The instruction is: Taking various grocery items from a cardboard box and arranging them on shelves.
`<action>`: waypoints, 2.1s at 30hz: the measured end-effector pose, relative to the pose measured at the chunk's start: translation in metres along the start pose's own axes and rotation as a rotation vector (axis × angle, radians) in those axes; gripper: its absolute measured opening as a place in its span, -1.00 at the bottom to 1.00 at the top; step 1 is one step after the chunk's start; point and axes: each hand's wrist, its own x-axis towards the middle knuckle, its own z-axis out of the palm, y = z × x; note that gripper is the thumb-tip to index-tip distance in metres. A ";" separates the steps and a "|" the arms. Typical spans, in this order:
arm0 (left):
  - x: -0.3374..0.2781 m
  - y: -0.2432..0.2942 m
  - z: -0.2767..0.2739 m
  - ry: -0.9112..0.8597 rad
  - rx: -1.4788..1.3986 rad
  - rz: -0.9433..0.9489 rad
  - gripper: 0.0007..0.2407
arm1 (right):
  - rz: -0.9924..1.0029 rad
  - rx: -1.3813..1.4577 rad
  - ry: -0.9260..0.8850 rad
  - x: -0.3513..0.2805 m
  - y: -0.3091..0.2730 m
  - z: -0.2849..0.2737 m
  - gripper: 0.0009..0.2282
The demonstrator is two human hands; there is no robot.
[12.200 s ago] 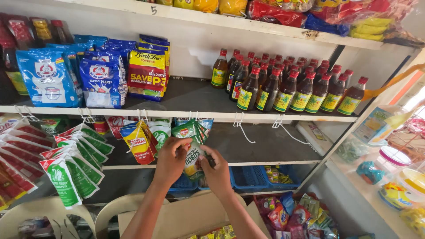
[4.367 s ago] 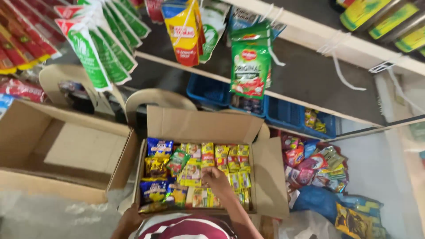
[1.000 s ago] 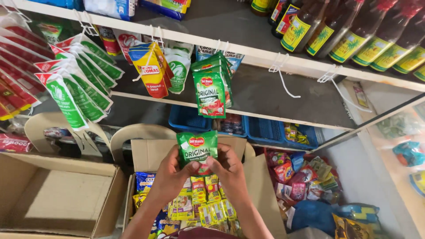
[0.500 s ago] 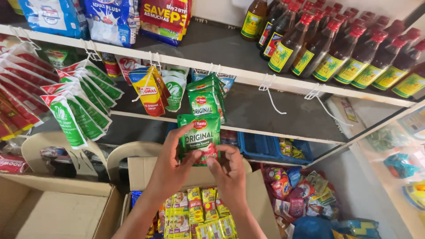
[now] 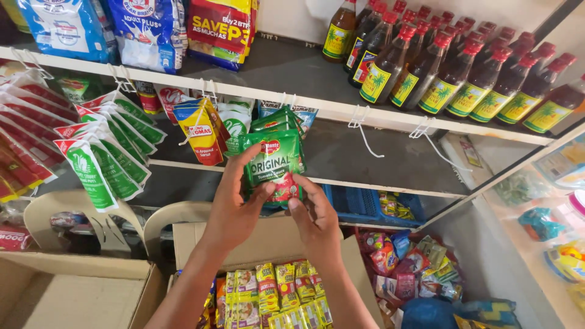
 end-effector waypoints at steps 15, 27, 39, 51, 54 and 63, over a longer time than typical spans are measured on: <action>-0.009 0.004 -0.001 -0.007 0.034 0.030 -0.51 | 0.019 -0.039 0.040 -0.010 -0.016 0.009 -0.63; -0.028 0.010 0.007 -0.107 -0.376 -0.241 -0.49 | 0.118 0.498 0.240 -0.017 -0.025 0.003 -0.69; -0.061 -0.019 0.018 0.039 -0.587 -0.586 -0.64 | -0.255 -0.399 -0.115 -0.043 -0.028 0.019 -0.70; -0.041 -0.037 0.005 0.139 -0.628 -0.617 -0.67 | 0.109 0.257 0.005 -0.024 -0.005 0.006 -0.71; -0.037 -0.025 0.011 0.056 -0.572 -0.417 -0.58 | -0.015 0.237 0.093 -0.009 -0.007 0.009 -0.74; -0.030 -0.010 0.013 0.077 -0.474 -0.295 -0.34 | -0.058 0.141 0.124 0.010 -0.003 0.011 -0.74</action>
